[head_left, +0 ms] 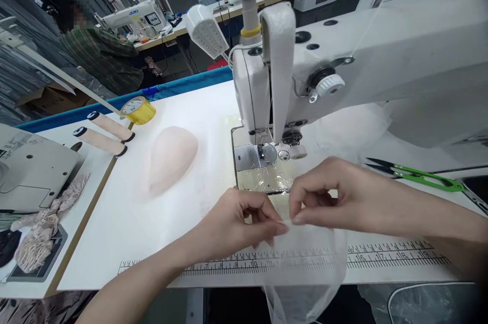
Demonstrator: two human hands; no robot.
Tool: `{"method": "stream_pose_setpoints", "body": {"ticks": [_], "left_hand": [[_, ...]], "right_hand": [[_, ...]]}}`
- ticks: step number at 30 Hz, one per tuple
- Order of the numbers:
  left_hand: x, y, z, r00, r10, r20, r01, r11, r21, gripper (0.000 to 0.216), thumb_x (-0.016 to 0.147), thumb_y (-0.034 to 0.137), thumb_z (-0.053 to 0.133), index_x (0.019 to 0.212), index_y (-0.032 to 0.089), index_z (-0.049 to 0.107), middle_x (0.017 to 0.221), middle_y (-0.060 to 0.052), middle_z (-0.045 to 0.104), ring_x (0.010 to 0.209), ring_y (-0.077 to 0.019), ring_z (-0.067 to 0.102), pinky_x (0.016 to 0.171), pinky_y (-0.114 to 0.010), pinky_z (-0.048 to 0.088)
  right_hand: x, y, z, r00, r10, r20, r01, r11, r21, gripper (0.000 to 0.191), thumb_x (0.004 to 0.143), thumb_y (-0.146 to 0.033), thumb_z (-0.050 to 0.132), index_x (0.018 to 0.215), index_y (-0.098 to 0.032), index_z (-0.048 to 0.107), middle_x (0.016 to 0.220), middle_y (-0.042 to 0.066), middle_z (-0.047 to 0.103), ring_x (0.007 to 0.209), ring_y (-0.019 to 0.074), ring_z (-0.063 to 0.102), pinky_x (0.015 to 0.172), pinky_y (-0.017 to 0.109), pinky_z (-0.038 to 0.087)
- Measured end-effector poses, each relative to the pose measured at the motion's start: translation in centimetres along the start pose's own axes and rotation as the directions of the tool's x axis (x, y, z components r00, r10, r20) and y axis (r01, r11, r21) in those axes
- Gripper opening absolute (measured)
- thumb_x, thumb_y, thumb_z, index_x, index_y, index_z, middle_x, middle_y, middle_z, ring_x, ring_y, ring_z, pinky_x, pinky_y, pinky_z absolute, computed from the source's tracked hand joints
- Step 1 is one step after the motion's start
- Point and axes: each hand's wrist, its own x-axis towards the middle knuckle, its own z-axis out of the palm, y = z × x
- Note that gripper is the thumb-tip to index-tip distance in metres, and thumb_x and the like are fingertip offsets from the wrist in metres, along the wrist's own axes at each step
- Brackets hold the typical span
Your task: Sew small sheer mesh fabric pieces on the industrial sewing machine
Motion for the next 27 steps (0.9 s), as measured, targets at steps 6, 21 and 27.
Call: {"method": "stream_pose_setpoints", "body": {"ticks": [6,21,27], "left_hand": [[2.4,-3.4,0.3,0.854,0.445,-0.271,-0.129,0.685,0.717,0.009,0.083,0.013,0.062,0.08,0.02,0.065,0.065,0.004,0.063,0.056,-0.0113,0.054,0.056,-0.025,0.039],[1.9,-3.5,0.9,0.754,0.657,-0.004,-0.142,0.169,0.975,0.024,0.096,0.02,0.053,0.117,0.015,0.063,0.12,-0.005,0.067,0.11,-0.0238,0.059,0.081,-0.039,0.037],[2.9,-3.7,0.2,0.785,0.617,-0.056,-0.095,0.209,0.973,0.026,0.097,0.021,0.051,0.12,0.017,0.062,0.125,-0.002,0.064,0.119,-0.025,0.056,0.086,-0.041,0.036]], "right_hand": [[2.7,3.2,1.5,0.95,-0.025,-0.311,-0.09,0.932,-0.352,0.016,0.088,-0.022,0.056,0.078,-0.023,0.068,0.059,-0.005,0.06,0.053,0.0099,0.051,0.052,0.023,0.032],[3.4,4.8,2.5,0.849,-0.46,-0.259,-0.096,0.349,-0.932,0.027,0.09,-0.006,0.045,0.089,-0.019,0.069,0.076,-0.001,0.069,0.047,0.0082,0.042,0.046,0.028,0.021],[2.9,4.7,3.1,0.834,-0.438,-0.335,-0.18,0.358,-0.916,0.022,0.095,-0.022,0.05,0.095,-0.016,0.071,0.086,0.004,0.07,0.057,0.0121,0.05,0.047,0.029,0.024]]}}
